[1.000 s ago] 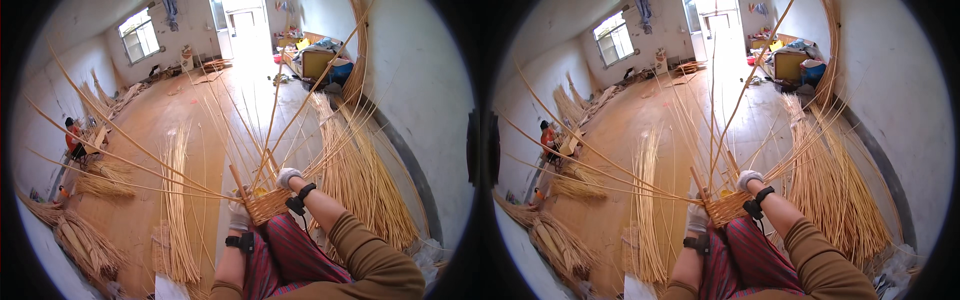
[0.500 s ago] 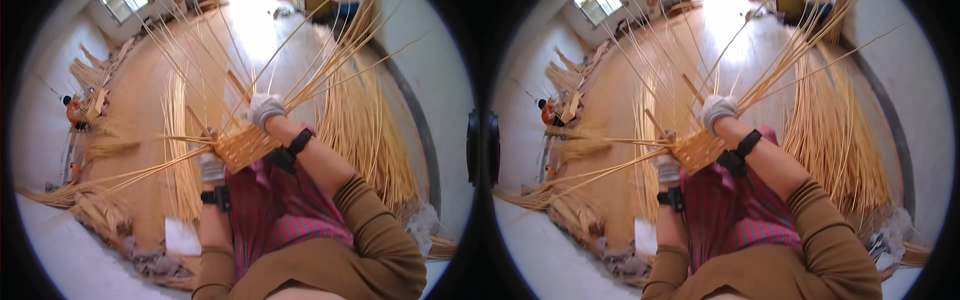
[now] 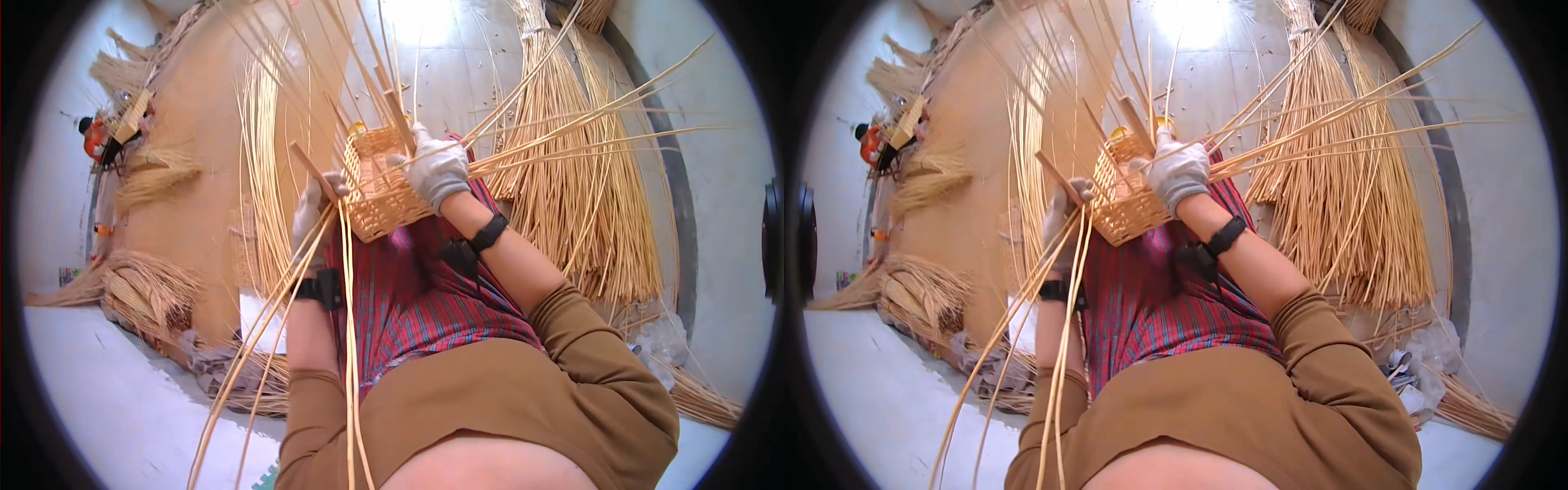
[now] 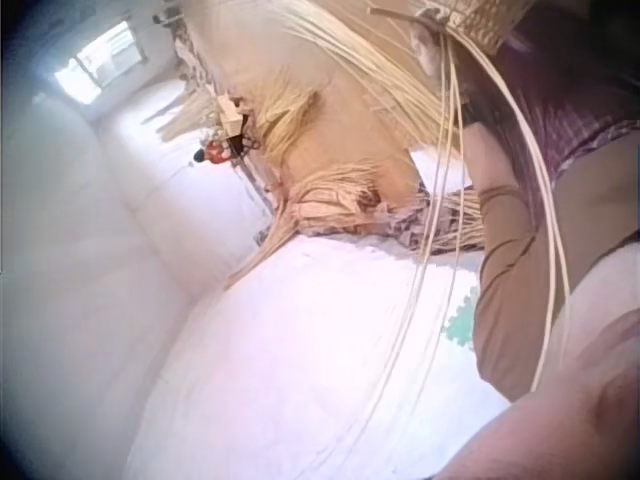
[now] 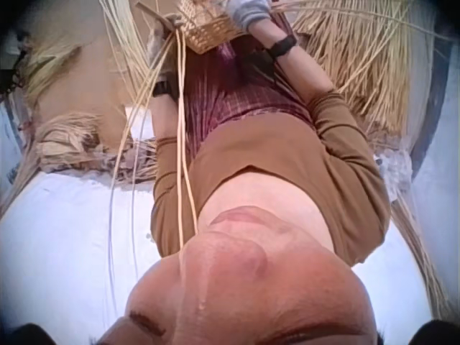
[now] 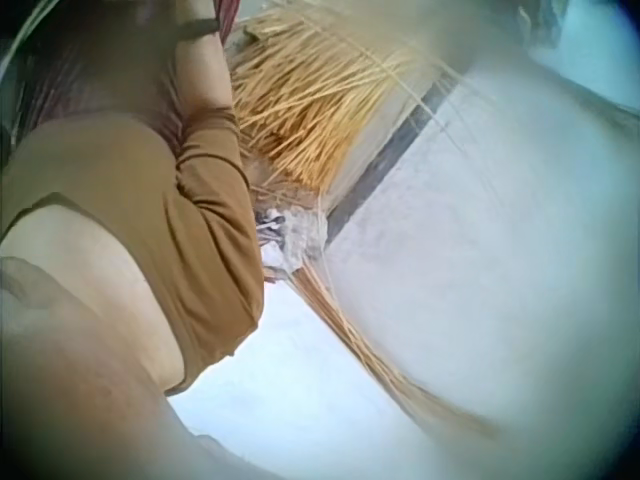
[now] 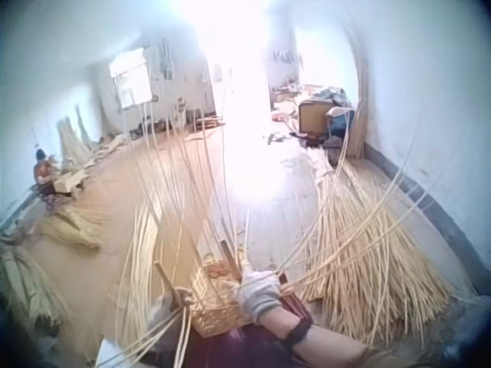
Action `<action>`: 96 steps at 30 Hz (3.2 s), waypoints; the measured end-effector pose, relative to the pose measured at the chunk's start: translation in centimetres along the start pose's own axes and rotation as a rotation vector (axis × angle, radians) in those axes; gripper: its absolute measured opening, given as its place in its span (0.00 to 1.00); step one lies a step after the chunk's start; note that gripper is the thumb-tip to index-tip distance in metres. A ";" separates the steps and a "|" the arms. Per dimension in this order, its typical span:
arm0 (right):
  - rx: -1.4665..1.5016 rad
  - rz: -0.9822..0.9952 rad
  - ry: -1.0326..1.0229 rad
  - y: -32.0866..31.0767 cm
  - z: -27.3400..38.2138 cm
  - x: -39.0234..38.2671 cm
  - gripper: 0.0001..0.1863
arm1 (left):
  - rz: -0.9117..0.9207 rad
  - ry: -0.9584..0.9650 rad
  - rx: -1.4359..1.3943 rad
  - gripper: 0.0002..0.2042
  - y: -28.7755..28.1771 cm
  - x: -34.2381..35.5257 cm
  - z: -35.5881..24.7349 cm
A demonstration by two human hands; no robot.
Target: Weaving a small rectangular basket from long plant fibers.
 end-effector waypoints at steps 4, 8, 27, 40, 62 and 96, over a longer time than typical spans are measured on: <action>-0.091 -0.063 0.026 0.4 -1.3 0.6 0.50 | 0.207 -0.055 0.078 0.22 1.4 2.9 -2.4; -0.076 -0.097 0.079 -0.4 -1.8 0.1 0.52 | 0.105 -0.017 0.580 0.19 3.9 4.3 -4.9; -0.074 -0.036 0.075 -1.8 -0.1 -0.1 0.60 | -0.377 0.458 0.933 0.15 4.6 -9.0 3.4; 1.094 -0.005 -0.152 4.0 -1.8 -9.3 0.18 | -0.185 -0.340 0.536 0.24 7.0 -1.0 3.7; 0.823 -0.145 -0.675 -7.7 7.6 4.1 0.22 | -0.398 -0.183 -0.103 0.12 5.9 0.8 8.1; 0.439 -0.317 -0.527 -3.1 3.4 -8.2 0.30 | -0.333 0.012 0.003 0.14 7.5 -1.3 6.5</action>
Point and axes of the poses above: each hand's wrist, its own x-axis towards the middle knuckle, its own y-axis out of the palm, z = x × y, the point moved 8 cm from there along x, towards the middle knuckle, and after that the axes turned 12 degrees about -y, right-handed, at the moved point
